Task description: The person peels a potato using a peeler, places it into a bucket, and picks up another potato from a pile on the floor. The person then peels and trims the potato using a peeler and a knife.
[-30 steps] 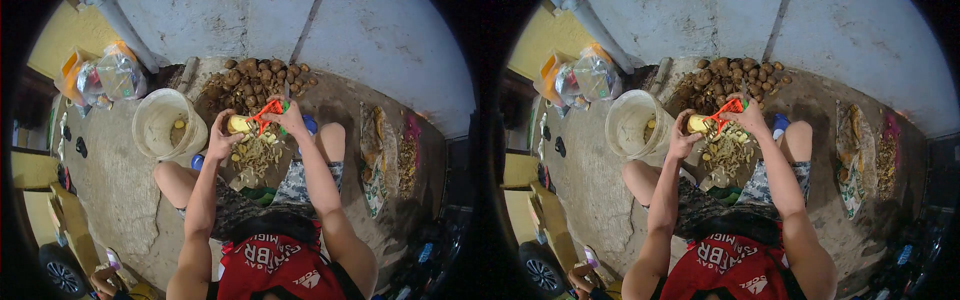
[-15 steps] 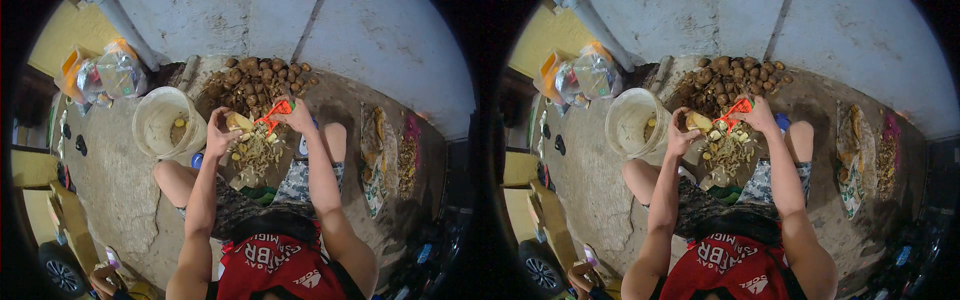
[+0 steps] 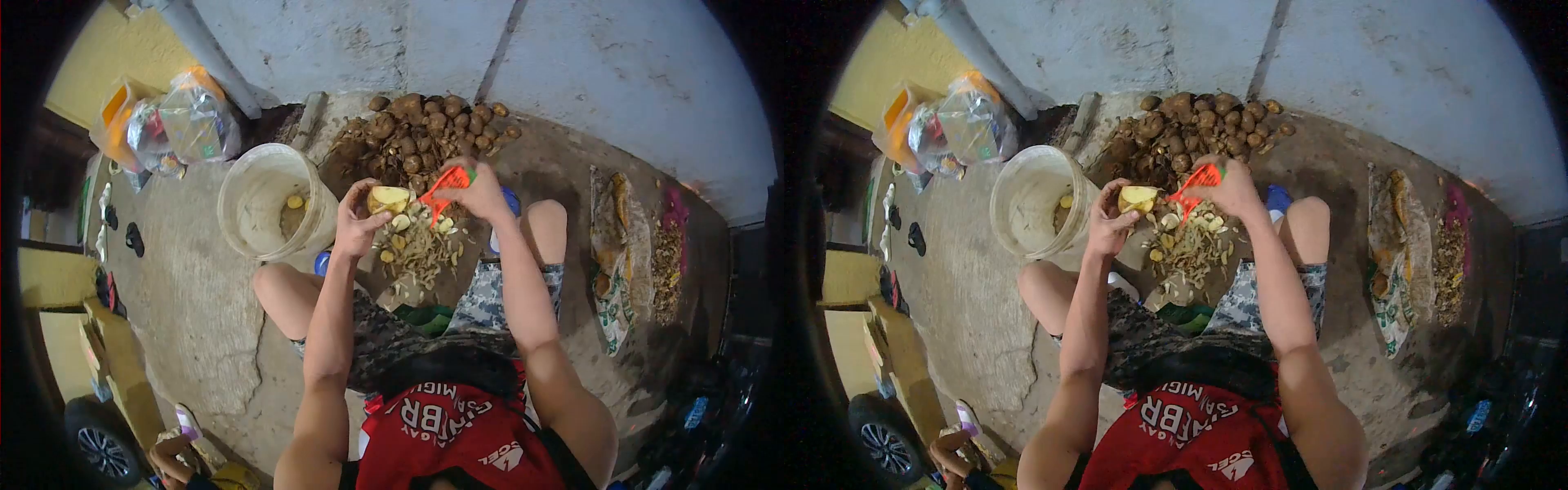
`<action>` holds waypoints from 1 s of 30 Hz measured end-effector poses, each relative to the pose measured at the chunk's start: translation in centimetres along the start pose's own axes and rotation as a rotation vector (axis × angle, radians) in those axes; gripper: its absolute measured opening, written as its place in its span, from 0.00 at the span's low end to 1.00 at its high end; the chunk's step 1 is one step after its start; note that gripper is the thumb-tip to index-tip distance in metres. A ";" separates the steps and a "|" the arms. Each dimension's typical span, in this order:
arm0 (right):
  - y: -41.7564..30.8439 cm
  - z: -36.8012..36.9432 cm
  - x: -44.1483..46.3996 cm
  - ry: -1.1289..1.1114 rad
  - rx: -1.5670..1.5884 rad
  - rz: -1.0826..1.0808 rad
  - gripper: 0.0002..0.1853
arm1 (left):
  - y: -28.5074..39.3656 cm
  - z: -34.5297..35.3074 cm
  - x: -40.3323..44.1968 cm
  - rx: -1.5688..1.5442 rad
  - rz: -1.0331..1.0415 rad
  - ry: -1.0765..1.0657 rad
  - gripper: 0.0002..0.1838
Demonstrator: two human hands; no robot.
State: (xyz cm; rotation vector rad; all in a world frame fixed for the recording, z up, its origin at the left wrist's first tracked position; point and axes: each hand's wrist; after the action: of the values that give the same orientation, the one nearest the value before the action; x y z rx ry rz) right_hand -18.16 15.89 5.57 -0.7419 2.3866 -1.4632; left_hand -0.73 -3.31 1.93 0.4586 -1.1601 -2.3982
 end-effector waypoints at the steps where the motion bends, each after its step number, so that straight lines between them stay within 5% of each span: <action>1: 0.3 -0.3 0.4 0.000 -0.001 0.000 0.33 | -0.2 -0.1 0.0 0.066 0.007 -0.005 0.34; 7: -0.6 -0.2 0.6 -0.005 0.247 -0.040 0.26 | 0.8 1.6 -0.6 0.439 0.093 -0.068 0.31; 11: 0.3 0.3 0.9 -0.016 0.164 -0.153 0.23 | 0.0 1.2 -0.7 0.378 0.128 -0.118 0.30; 15: 2.3 -0.3 2.2 -0.021 0.054 -0.046 0.22 | -0.5 0.9 -0.7 0.438 0.150 -0.185 0.30; 18: 2.3 -1.1 2.4 -0.007 0.236 0.084 0.23 | -0.1 1.3 -1.2 -0.036 -0.034 -0.205 0.30; 22: -0.2 0.1 1.2 0.036 0.244 -0.124 0.25 | -1.0 0.6 -0.5 0.110 0.013 -0.117 0.29; 30: 1.3 0.1 2.2 0.013 0.273 0.094 0.25 | -0.9 1.6 -1.3 -0.182 -0.080 -0.172 0.34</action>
State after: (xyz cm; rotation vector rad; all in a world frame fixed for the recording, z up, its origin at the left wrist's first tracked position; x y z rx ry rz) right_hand -20.34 15.17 4.49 -0.5483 2.1374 -1.7105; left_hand -0.56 -1.14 2.29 0.2487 -0.9964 -2.6259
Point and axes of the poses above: each hand's wrist, its own x-axis towards the middle knuckle, its own z-axis out of the palm, y = z × x, and after that the axes turned 10 degrees about y, right-handed
